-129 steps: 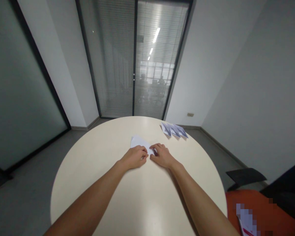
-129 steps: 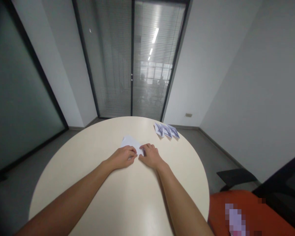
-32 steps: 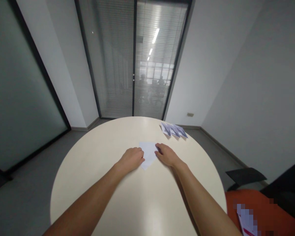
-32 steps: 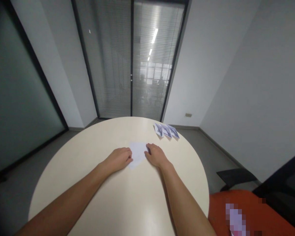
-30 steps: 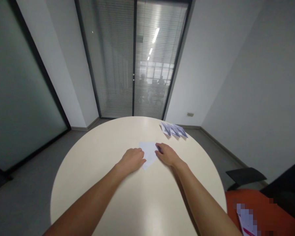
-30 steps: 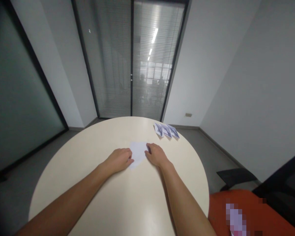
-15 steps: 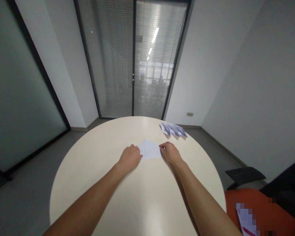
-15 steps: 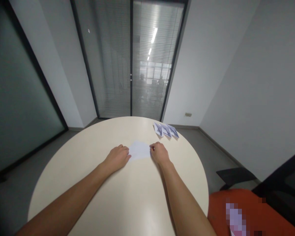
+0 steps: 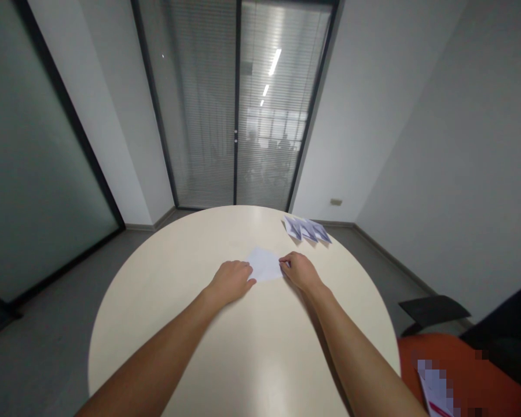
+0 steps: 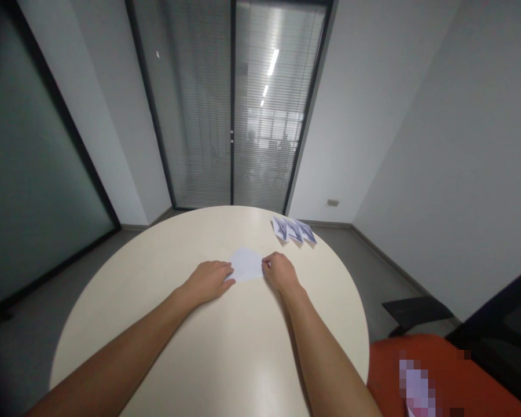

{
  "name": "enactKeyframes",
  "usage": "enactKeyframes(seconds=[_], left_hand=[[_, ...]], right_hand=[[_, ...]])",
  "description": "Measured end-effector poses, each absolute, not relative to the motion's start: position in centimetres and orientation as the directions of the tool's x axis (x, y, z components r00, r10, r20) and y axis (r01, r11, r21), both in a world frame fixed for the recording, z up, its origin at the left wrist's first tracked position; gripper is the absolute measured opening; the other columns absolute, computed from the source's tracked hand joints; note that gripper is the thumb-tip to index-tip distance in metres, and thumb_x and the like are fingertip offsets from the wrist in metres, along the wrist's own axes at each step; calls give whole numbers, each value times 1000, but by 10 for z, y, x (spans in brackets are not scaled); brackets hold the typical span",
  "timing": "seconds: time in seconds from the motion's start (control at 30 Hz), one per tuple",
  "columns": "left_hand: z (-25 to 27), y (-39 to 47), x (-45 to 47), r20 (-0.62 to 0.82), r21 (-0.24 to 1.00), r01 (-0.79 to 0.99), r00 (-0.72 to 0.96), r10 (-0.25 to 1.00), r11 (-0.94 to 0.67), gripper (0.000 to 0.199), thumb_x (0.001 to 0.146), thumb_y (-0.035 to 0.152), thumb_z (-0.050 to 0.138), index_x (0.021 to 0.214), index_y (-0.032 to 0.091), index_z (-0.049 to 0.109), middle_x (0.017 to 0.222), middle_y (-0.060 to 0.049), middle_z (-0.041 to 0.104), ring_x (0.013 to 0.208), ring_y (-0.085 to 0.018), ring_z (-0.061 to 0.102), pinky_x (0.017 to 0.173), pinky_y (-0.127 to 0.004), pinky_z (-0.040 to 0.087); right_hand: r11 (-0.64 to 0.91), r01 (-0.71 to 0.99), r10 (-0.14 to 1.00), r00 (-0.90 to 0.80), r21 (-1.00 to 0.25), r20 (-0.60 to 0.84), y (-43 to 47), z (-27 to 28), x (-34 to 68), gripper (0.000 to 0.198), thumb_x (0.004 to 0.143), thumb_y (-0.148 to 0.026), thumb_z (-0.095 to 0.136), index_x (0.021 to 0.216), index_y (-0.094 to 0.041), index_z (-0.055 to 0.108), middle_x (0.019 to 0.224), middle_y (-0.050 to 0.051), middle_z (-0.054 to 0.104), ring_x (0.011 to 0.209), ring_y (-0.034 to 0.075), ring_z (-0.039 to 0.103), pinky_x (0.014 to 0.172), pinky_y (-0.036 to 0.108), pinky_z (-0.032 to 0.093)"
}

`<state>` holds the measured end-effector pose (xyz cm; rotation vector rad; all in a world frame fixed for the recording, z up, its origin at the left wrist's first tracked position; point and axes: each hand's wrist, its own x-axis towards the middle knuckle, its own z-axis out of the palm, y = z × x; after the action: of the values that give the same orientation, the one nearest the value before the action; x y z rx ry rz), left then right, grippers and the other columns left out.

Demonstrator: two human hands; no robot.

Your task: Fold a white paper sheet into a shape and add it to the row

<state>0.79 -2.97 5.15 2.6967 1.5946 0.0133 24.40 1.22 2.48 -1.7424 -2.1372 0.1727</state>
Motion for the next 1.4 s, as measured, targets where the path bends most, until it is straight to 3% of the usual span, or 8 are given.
enactKeyframes(seconds=[0.1,0.23,0.37,0.5,0.77,0.97,1.4], left_hand=[[50,-29,10,-4,21,878,479,878,-479,32,99,37,47,111,19,70,120,-10,67,112,-25,66,97,-38,54],[47,-27,8,15,57,878,475,880,-475,32,99,35,47,115,20,70,121,-10,67,112,-22,66,98,-33,52],[45,-24,3,34,87,884,458,888,-459,34,100,35,46,121,23,69,122,-9,66,113,-21,65,100,-33,52],[45,-24,-1,54,91,883,457,888,-461,35,99,37,47,121,22,68,127,-9,62,109,-20,66,99,-32,52],[52,-26,-2,34,109,897,428,903,-429,37,94,45,54,121,24,69,118,-9,66,108,-24,66,98,-36,52],[49,-22,-3,52,104,907,406,913,-409,28,96,29,47,108,23,72,112,-8,70,105,-21,67,93,-32,52],[45,-15,-9,68,169,925,334,940,-340,34,96,25,45,118,26,70,118,-6,70,108,-20,67,96,-31,51]], right_hand=[[242,906,963,-180,-347,199,10,25,244,30,92,-27,58,110,-16,80,115,12,76,107,24,69,94,27,47],[409,826,912,-369,-388,177,9,23,251,45,90,-45,67,123,-15,74,125,15,70,114,26,65,101,31,46],[499,727,857,-495,-472,144,9,25,260,51,83,-39,75,128,-15,71,131,15,67,117,27,64,106,35,46],[413,732,897,-431,-542,101,10,26,263,48,84,-28,71,130,-15,69,129,13,69,111,25,67,103,35,49],[371,720,919,-374,-586,122,13,22,268,62,85,-35,73,141,-12,59,137,17,65,117,26,66,106,37,48],[366,753,929,-333,-547,163,16,19,271,61,86,-29,71,143,-13,57,129,15,69,109,24,67,100,34,49],[332,827,942,-269,-454,199,19,21,273,46,91,-19,60,137,-16,63,118,12,73,102,21,68,91,28,48]])
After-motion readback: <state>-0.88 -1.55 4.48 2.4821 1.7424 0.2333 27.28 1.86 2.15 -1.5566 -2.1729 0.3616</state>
